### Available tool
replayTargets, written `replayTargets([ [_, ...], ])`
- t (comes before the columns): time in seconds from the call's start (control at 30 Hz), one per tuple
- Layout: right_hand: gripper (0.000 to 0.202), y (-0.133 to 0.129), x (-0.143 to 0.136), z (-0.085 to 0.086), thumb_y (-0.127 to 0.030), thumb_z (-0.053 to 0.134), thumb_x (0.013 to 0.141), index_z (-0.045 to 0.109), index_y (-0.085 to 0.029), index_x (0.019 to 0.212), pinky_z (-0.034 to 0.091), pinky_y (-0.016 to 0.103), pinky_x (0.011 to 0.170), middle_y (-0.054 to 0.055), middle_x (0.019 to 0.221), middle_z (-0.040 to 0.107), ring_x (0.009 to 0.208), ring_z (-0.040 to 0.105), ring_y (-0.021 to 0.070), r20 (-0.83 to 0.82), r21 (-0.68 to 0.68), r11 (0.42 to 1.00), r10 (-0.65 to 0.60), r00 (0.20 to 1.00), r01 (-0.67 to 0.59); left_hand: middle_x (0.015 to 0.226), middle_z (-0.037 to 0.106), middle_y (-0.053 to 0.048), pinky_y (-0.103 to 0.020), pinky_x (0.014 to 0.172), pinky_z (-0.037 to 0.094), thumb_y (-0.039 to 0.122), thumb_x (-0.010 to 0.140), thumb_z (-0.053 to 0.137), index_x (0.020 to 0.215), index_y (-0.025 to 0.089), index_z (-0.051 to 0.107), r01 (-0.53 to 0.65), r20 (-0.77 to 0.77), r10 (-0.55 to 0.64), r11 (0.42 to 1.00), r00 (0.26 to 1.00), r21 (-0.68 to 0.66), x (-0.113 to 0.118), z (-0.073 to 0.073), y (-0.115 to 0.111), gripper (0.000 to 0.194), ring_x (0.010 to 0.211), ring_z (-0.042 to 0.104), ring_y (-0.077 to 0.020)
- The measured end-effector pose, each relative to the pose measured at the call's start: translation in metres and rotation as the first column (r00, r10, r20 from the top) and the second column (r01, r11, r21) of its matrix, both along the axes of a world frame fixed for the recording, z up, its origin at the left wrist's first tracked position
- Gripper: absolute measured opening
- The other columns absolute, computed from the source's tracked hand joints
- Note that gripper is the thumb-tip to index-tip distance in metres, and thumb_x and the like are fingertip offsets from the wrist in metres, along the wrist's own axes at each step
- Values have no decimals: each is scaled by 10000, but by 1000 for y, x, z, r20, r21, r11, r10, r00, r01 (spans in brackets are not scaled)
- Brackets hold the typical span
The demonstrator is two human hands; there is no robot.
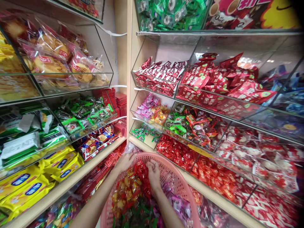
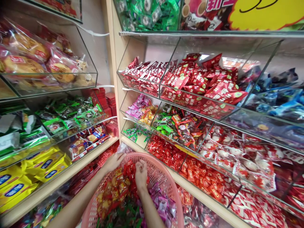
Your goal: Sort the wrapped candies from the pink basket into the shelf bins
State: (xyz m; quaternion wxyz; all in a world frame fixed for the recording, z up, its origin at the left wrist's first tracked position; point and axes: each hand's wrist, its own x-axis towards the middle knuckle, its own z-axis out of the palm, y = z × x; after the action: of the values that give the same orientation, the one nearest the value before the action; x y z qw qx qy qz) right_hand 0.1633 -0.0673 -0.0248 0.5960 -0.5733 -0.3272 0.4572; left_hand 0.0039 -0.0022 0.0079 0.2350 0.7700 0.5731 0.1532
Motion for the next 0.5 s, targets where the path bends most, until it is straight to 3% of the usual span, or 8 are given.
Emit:
replayTargets([
  [0.07, 318, -5, -1, 14, -384, 515, 751, 487, -222, 1023, 362, 296, 931, 60, 1090, 561, 1050, 500, 174, 249, 86, 995, 34, 968, -57, 932, 666, -55, -255, 736, 403, 560, 847, 190, 937, 232, 623, -7, -5, 7, 1000, 1000, -2, 1, 1, 0, 550, 894, 599, -193],
  [0.17, 348, -7, 18, 39, -357, 447, 803, 457, -220, 1123, 298, 323, 983, 71, 1156, 511, 1122, 426, 194, 509, 162, 976, 46, 859, -148, 948, 663, -55, -254, 741, 402, 554, 848, 197, 942, 230, 624, -13, -12, 12, 1000, 1000, -19, 1, 2, 0, 544, 901, 597, -190],
  [0.27, 375, 2, 59, 61, -302, 398, 812, 423, -192, 1170, 291, 360, 979, 100, 1152, 480, 1122, 402, 224, 762, 141, 984, -40, 646, -107, 947, 665, -52, -257, 755, 403, 547, 850, 199, 948, 232, 624, -4, -18, 3, 999, 1000, -34, 1, 2, 1, 538, 890, 600, -189],
  [0.33, 439, 11, 89, 70, -336, 424, 797, 405, -182, 1207, 321, 397, 934, 127, 1135, 464, 1097, 406, 269, 899, 4, 1000, -11, 437, 17, 970, 662, -48, -260, 774, 402, 545, 848, 206, 974, 241, 617, 2, -18, -2, 999, 1000, -35, 1, 3, 1, 527, 907, 597, -190],
  [0.4, 548, 19, 115, 75, -443, 447, 778, 365, -188, 1256, 377, 427, 844, 155, 1164, 424, 1084, 412, 313, 951, -165, 973, 114, 289, 160, 974, 661, -50, -258, 779, 404, 547, 846, 201, 984, 241, 612, 0, -24, -1, 999, 1000, -33, 1, 5, 0, 531, 920, 594, -191],
  [0.5, 724, 28, 134, 71, -588, 425, 740, 293, -171, 1317, 404, 452, 776, 191, 1245, 353, 1078, 423, 355, 924, -366, 894, 316, 215, 259, 994, 653, -54, -255, 796, 400, 546, 847, 194, 1007, 238, 600, -21, -59, 17, 997, 998, -72, 3, 11, -2, 534, 952, 583, -189],
])
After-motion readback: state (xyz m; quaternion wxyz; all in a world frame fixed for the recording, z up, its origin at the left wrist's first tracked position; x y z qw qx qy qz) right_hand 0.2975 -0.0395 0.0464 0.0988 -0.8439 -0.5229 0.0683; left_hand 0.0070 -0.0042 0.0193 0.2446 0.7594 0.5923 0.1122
